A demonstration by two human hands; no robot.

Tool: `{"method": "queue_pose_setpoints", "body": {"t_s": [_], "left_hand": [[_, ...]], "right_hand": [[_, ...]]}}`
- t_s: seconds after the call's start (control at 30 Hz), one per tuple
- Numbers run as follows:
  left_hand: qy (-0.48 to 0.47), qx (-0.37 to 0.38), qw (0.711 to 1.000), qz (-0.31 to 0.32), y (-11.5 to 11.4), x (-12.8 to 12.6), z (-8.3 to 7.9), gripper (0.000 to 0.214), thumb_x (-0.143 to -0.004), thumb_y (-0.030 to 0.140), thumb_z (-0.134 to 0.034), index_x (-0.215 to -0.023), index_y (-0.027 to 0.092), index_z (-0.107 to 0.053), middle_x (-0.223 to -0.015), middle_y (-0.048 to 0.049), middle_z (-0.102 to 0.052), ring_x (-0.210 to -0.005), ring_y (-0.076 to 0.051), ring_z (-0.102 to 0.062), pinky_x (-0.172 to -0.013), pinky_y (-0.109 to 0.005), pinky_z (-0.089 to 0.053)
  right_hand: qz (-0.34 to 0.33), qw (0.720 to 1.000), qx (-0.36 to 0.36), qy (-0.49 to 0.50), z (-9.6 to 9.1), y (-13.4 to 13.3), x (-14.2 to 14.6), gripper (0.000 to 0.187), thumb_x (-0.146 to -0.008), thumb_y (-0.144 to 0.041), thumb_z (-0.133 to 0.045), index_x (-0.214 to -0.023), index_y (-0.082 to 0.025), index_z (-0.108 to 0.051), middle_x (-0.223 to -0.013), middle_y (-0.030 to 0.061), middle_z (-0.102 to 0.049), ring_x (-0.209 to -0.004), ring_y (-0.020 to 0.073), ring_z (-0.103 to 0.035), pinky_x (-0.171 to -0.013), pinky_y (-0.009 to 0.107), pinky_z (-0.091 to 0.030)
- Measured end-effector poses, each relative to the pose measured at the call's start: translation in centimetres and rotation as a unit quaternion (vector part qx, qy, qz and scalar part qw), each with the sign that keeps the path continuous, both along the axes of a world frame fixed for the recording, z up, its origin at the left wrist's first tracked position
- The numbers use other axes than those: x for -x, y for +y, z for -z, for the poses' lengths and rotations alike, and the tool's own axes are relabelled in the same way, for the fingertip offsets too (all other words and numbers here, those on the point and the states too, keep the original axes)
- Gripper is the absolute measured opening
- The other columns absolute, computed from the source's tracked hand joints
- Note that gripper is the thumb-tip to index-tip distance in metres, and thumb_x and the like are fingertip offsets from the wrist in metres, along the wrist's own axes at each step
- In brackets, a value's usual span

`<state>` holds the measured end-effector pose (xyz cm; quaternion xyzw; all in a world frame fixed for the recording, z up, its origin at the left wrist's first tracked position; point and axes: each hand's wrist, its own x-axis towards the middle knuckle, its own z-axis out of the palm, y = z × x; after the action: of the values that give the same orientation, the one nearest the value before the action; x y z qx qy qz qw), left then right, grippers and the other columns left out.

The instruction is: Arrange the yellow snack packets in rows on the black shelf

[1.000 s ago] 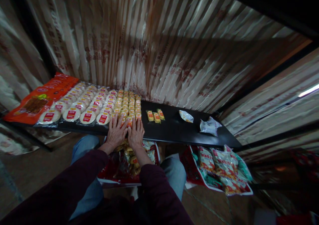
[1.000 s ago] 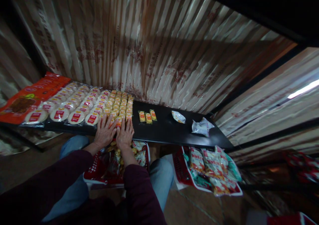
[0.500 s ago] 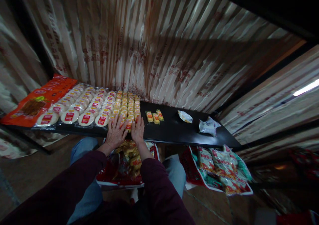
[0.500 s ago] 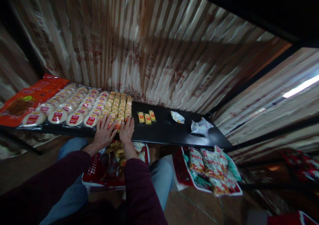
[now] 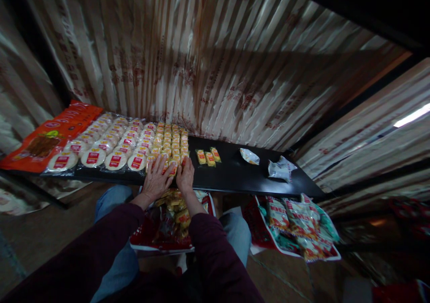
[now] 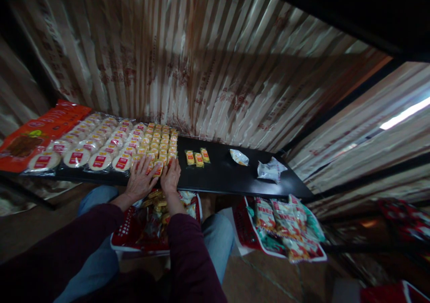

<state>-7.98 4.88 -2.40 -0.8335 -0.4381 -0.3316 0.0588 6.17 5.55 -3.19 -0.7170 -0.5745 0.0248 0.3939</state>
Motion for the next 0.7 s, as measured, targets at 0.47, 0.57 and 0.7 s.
{"method": "queue_pose_setpoints", "body": {"t_s": [0.47,0.57,0.7], "left_hand": [[0.002,-0.033,0.999,-0.009,0.8,-0.2,0.6,0.051,-0.089,0.038,-0.05,-0.135,0.017,-0.05,-0.152,-0.0171,-0.033,-0.144,-0.031,-0.019,-0.115,-0.053,-0.018],[-0.002,-0.031,0.999,-0.01,0.8,-0.2,0.6,0.05,-0.089,0.038,-0.05,-0.135,0.019,-0.05,-0.152,-0.0163,-0.033,-0.145,-0.03,-0.019,-0.115,-0.053,-0.018],[-0.006,-0.029,0.999,-0.018,0.8,-0.2,0.6,0.049,-0.089,0.038,-0.049,-0.134,0.019,-0.051,-0.151,-0.0158,-0.036,-0.144,-0.029,-0.02,-0.115,-0.052,-0.018]], "right_hand": [[-0.037,0.999,-0.011,0.022,0.2,0.8,-1.6,0.059,-0.083,-0.013,-0.041,-0.142,-0.007,-0.037,-0.14,0.0149,-0.049,-0.13,0.0187,-0.045,-0.108,0.032,-0.037],[-0.036,0.999,-0.015,0.021,0.4,0.9,-1.6,0.059,-0.083,-0.013,-0.041,-0.142,-0.008,-0.037,-0.14,0.0142,-0.05,-0.13,0.0184,-0.046,-0.108,0.032,-0.038],[-0.036,0.999,-0.008,0.016,0.4,1.0,-1.8,0.057,-0.084,-0.015,-0.041,-0.141,-0.009,-0.039,-0.137,0.0144,-0.053,-0.126,0.019,-0.049,-0.106,0.033,-0.039]]}}
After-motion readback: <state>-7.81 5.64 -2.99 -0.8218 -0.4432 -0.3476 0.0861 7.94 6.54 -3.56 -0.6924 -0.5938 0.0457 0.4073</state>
